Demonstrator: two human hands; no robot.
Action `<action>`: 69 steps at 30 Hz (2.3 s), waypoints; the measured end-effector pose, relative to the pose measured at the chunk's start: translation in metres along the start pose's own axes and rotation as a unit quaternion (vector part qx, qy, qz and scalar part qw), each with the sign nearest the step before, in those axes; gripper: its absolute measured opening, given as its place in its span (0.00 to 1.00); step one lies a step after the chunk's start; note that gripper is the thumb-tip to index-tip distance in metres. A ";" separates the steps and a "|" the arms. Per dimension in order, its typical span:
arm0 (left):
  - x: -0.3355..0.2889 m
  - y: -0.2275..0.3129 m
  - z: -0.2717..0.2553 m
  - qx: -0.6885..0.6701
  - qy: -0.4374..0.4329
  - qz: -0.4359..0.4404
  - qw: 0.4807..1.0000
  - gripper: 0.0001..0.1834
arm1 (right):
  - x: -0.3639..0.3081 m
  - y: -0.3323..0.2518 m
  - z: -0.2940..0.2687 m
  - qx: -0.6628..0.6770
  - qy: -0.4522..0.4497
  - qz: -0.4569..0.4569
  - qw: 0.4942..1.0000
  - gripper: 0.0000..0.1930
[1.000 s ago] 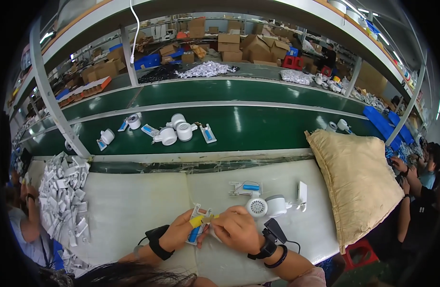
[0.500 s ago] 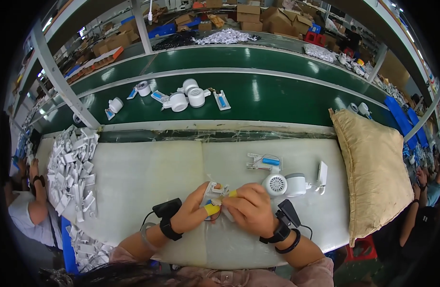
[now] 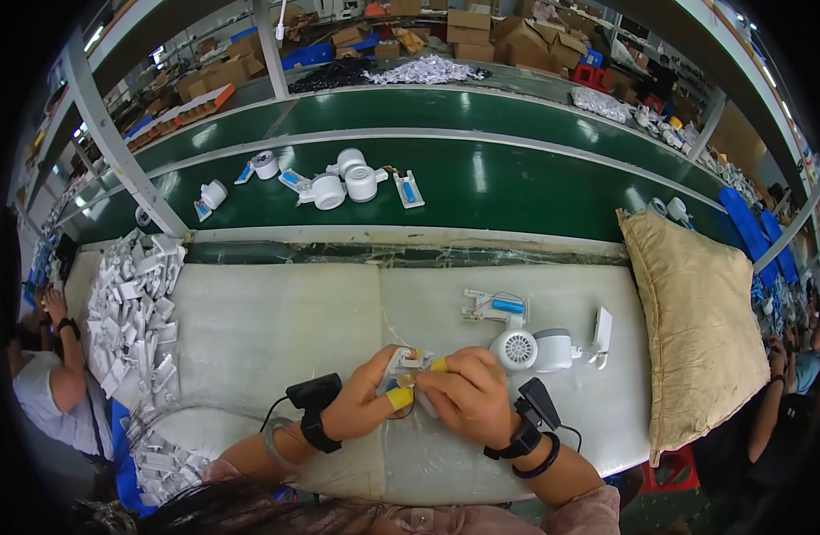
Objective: Assembling and packaging small electronic components at a factory assembly line.
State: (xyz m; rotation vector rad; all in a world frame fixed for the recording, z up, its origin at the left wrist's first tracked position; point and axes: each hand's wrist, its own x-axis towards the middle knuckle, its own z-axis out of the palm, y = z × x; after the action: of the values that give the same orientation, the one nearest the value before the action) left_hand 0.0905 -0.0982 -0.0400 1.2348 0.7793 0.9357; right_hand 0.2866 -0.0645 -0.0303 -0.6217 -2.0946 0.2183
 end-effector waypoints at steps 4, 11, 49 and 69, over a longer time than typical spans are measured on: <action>0.000 -0.003 0.000 0.007 0.005 0.035 0.999 0.21 | 0.000 0.001 0.003 0.008 0.015 0.002 1.000 0.15; -0.001 0.000 0.003 0.001 0.018 0.018 1.000 0.21 | 0.001 -0.002 0.001 0.005 0.013 0.005 1.000 0.15; -0.005 -0.004 0.007 0.120 0.079 0.036 0.989 0.20 | 0.004 -0.011 0.003 0.017 0.013 0.063 0.998 0.13; 0.137 0.012 -0.090 -0.087 0.154 -0.114 0.978 0.24 | 0.000 0.001 0.003 -0.031 -0.014 0.096 0.995 0.19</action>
State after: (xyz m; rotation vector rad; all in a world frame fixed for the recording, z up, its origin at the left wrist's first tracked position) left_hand 0.0671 0.0641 -0.0435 0.8371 1.0367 0.9956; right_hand 0.2844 -0.0638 -0.0325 -0.8628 -2.0752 0.2721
